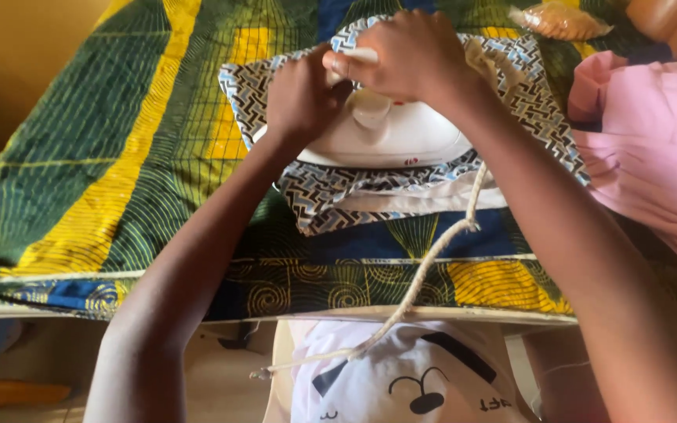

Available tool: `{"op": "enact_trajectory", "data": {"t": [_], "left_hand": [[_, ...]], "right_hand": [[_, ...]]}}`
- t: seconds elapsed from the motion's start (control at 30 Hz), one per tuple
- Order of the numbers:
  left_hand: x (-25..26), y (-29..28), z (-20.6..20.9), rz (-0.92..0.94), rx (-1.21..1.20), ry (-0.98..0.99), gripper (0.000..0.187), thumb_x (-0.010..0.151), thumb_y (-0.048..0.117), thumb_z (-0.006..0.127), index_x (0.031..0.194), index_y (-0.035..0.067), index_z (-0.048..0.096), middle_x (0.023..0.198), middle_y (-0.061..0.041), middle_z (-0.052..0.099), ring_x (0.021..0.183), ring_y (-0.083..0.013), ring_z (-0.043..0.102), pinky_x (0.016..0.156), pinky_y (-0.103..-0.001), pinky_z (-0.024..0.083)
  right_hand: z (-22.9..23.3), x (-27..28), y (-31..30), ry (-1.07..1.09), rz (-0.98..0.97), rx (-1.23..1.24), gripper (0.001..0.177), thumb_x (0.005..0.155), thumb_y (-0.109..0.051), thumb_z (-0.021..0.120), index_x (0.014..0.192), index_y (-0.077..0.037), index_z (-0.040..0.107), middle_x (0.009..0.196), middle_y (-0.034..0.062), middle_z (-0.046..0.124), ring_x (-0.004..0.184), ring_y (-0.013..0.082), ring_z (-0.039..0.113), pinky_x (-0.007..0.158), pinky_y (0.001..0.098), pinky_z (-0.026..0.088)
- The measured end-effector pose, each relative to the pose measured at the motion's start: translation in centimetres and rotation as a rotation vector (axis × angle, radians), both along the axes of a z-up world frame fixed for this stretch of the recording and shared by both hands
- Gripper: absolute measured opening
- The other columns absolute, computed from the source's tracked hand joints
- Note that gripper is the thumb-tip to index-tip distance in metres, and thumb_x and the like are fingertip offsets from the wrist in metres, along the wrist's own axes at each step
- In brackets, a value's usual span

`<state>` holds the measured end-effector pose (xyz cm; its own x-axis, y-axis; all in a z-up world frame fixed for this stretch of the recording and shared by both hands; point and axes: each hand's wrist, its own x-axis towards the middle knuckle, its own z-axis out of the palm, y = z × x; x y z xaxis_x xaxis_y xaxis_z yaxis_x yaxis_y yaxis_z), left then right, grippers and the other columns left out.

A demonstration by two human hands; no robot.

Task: The recorder uses an iron to press and remove wrinkles from a piece of patterned fabric on a flat surface.

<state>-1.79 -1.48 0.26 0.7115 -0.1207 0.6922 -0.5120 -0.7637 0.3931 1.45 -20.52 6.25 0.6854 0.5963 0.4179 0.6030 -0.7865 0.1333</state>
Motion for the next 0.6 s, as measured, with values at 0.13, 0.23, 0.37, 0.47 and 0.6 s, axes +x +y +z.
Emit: {"op": "enact_trajectory", "data": {"t": [0.13, 0.23, 0.37, 0.47, 0.6], "left_hand": [[-0.7, -0.4, 0.4, 0.000, 0.002, 0.057, 0.030, 0.080, 0.030, 0.077, 0.104, 0.014, 0.069, 0.085, -0.019, 0.074, 0.078, -0.0442, 0.071, 0.069, -0.054, 0.055], [-1.1, -0.7, 0.8, 0.024, 0.016, 0.081, 0.027, 0.082, 0.032, 0.078, 0.099, 0.013, 0.068, 0.084, -0.019, 0.074, 0.080, -0.0447, 0.071, 0.071, -0.055, 0.055], [-0.3, -0.1, -0.1, 0.018, 0.010, 0.090, 0.028, 0.083, 0.033, 0.077, 0.099, 0.012, 0.067, 0.084, -0.019, 0.074, 0.080, -0.0451, 0.070, 0.070, -0.056, 0.054], [1.3, 0.0, 0.0, 0.012, -0.001, 0.064, 0.030, 0.083, 0.035, 0.077, 0.101, 0.013, 0.068, 0.084, -0.019, 0.074, 0.080, -0.0451, 0.070, 0.070, -0.056, 0.054], [1.1, 0.0, 0.8, 0.006, -0.017, 0.093, 0.029, 0.083, 0.036, 0.077, 0.101, 0.015, 0.069, 0.085, -0.018, 0.075, 0.081, -0.0443, 0.071, 0.070, -0.055, 0.055]], "right_hand": [[0.2, -1.2, -0.4, 0.058, -0.046, -0.043, 0.090, 0.098, -0.087, 0.025, 0.072, -0.013, 0.069, 0.055, 0.0091, 0.058, 0.053, 0.0279, 0.063, 0.056, 0.0494, 0.050], [0.4, -1.9, -0.8, 0.057, -0.052, -0.087, 0.092, 0.097, -0.088, 0.024, 0.073, -0.012, 0.070, 0.056, 0.0106, 0.061, 0.056, 0.0276, 0.066, 0.063, 0.0497, 0.051], [-1.1, -0.8, -0.4, -0.089, 0.004, 0.009, 0.085, 0.100, -0.086, 0.033, 0.081, -0.015, 0.075, 0.066, 0.0150, 0.067, 0.068, 0.0332, 0.068, 0.064, 0.0535, 0.049], [-0.9, 0.3, -0.1, -0.160, 0.013, 0.059, 0.082, 0.102, -0.083, 0.037, 0.085, -0.014, 0.077, 0.071, 0.0170, 0.070, 0.069, 0.0365, 0.069, 0.064, 0.0545, 0.049], [-0.4, 0.2, 0.5, -0.070, -0.065, 0.018, 0.085, 0.102, -0.083, 0.037, 0.080, -0.011, 0.076, 0.069, 0.0170, 0.069, 0.068, 0.0350, 0.069, 0.066, 0.0522, 0.051]]}}
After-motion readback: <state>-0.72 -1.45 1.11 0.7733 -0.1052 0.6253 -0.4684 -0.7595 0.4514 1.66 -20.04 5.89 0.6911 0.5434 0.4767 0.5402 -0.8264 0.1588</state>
